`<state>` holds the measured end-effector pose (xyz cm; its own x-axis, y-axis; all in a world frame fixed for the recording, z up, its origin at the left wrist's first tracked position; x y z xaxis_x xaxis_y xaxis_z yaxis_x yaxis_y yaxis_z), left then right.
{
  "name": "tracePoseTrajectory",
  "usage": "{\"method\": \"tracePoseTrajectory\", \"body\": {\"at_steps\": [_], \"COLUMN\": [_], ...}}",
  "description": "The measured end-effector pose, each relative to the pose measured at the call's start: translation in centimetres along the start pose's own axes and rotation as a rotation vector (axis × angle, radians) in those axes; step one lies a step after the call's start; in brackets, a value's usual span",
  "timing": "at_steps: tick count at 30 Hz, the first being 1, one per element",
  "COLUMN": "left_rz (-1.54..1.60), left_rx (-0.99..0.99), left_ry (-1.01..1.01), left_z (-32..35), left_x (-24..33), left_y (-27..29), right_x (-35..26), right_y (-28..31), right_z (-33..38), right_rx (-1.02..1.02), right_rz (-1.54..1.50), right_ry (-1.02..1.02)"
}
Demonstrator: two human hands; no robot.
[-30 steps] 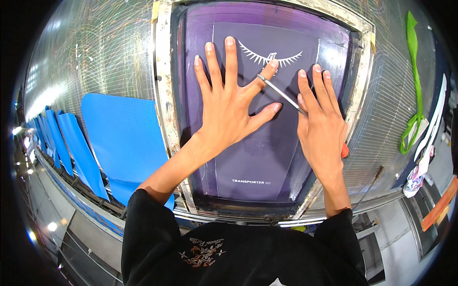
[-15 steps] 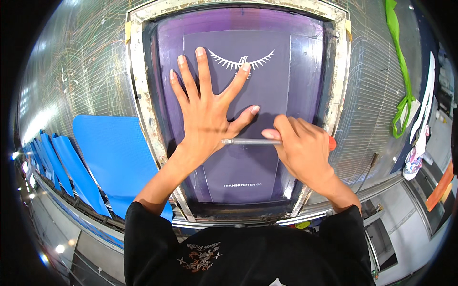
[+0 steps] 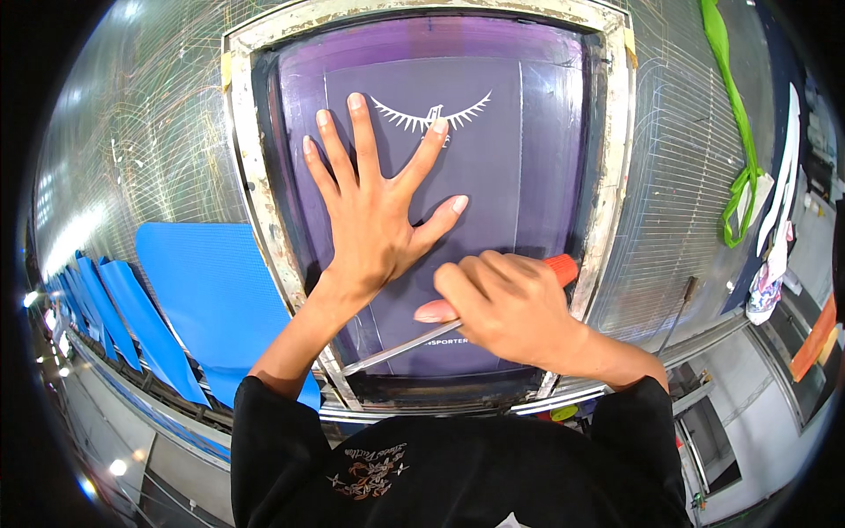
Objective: The person places a purple frame onto a metal rack, uses a screwdriver to tighten screws on the frame, and then places a white template on the rack. The person continues to adjust and secure the frame using the screwdriver.
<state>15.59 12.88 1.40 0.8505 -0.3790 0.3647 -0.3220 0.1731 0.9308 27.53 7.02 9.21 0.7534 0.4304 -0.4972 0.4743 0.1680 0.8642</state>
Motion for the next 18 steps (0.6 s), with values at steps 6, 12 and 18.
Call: {"method": "tracePoseTrajectory", "body": {"at_steps": [6, 12, 18], "left_rz": [0.037, 0.036, 0.020], "left_rx": [0.006, 0.019, 0.003], "left_ry": [-0.006, 0.008, -0.001], "left_z": [0.0, 0.2, 0.1], "left_x": [-0.3, -0.4, -0.5], "left_y": [0.1, 0.2, 0.1], "right_x": [2.2, 7.2, 7.5], "right_y": [1.0, 1.3, 0.2], "right_z": [-2.2, -2.6, -1.6], "right_rx": [-0.018, -0.016, -0.004], "right_rz": [0.048, 0.362, 0.365], "right_ry": [-0.252, -0.307, -0.324]}}
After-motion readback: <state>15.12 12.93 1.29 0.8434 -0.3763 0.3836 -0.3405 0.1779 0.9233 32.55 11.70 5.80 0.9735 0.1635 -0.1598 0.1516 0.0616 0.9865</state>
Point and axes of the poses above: each hand's wrist, its own z-axis away from the middle knuckle, its own y-axis out of the back of the hand, x = y × z, the point moved 7 cm from there along -z, towards the middle knuckle, and after that the axes turned 5 degrees about z, right-handed, at the moved point
